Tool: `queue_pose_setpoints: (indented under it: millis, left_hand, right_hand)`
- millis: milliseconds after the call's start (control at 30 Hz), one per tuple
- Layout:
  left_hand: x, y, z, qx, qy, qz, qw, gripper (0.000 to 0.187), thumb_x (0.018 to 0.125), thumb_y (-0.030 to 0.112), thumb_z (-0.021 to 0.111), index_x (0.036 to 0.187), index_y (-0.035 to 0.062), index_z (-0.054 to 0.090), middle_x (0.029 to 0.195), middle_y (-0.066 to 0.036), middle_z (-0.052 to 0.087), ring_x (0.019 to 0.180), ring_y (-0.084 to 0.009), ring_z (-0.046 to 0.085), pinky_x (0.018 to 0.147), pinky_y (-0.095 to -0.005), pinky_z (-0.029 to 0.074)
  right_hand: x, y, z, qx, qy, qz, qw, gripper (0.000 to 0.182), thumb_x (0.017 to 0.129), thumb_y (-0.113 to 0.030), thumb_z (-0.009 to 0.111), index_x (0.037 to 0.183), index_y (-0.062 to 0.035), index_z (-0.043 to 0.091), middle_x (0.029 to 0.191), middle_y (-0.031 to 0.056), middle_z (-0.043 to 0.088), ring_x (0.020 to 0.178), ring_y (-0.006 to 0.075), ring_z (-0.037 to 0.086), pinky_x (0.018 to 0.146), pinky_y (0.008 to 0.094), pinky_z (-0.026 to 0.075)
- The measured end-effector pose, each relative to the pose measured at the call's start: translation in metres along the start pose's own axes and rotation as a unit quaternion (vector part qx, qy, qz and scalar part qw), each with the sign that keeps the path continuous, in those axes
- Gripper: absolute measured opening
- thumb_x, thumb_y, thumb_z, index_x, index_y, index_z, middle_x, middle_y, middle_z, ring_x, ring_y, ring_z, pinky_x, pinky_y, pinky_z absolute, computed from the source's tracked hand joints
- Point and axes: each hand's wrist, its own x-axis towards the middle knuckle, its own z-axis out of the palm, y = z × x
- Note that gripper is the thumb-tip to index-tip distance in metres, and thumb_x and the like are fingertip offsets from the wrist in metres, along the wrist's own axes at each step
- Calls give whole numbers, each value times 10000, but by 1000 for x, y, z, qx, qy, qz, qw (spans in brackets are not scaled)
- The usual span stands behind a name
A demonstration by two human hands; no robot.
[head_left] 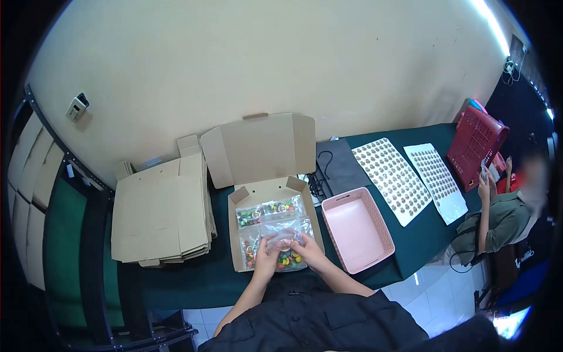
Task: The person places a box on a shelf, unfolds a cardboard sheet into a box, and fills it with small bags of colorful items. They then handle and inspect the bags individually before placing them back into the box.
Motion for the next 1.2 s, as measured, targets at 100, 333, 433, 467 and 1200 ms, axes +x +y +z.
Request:
queue_pose_setpoints:
  millis: [100,333,433,467,1200]
  left_hand:
    - [-3,-3,2,61,-21,-4,998,351,902,233,517,1159,13,421,1046,-141,562,901,-130,556,758,-227,440]
    - [-3,3,7,33,-14,-20,999,361,868,157,566,1154,9,400,1077,-127,547,989,-155,535,821,-255,437]
    - [-4,3,4,60,-62,22,996,390,853,113,576,1177,7,386,1084,-123,544,1018,-165,521,834,-265,433]
    - [-4,4,3,81,-92,47,991,418,845,90,580,1199,8,375,1092,-120,541,1031,-169,514,841,-270,431]
    - [0,8,-28,62,96,92,989,307,907,241,499,1070,-14,550,1032,-87,587,920,-130,544,827,-260,415]
  right_hand:
    - [2,6,-3,65,14,6,998,356,875,-198,561,1179,-21,503,933,7,579,746,29,480,663,175,400]
    - [-1,1,4,33,47,4,998,308,889,-237,534,1115,-27,550,1006,53,602,817,47,531,662,170,401]
    - [3,9,-5,98,44,41,993,293,875,-203,557,1096,-11,554,991,62,605,839,72,549,698,199,426]
    - [3,10,-5,98,45,40,993,293,875,-203,557,1096,-11,554,991,62,605,839,72,549,698,199,426]
    - [-3,-15,-2,-112,22,-140,984,367,929,-276,437,1163,-13,541,1032,92,588,897,158,554,839,277,417]
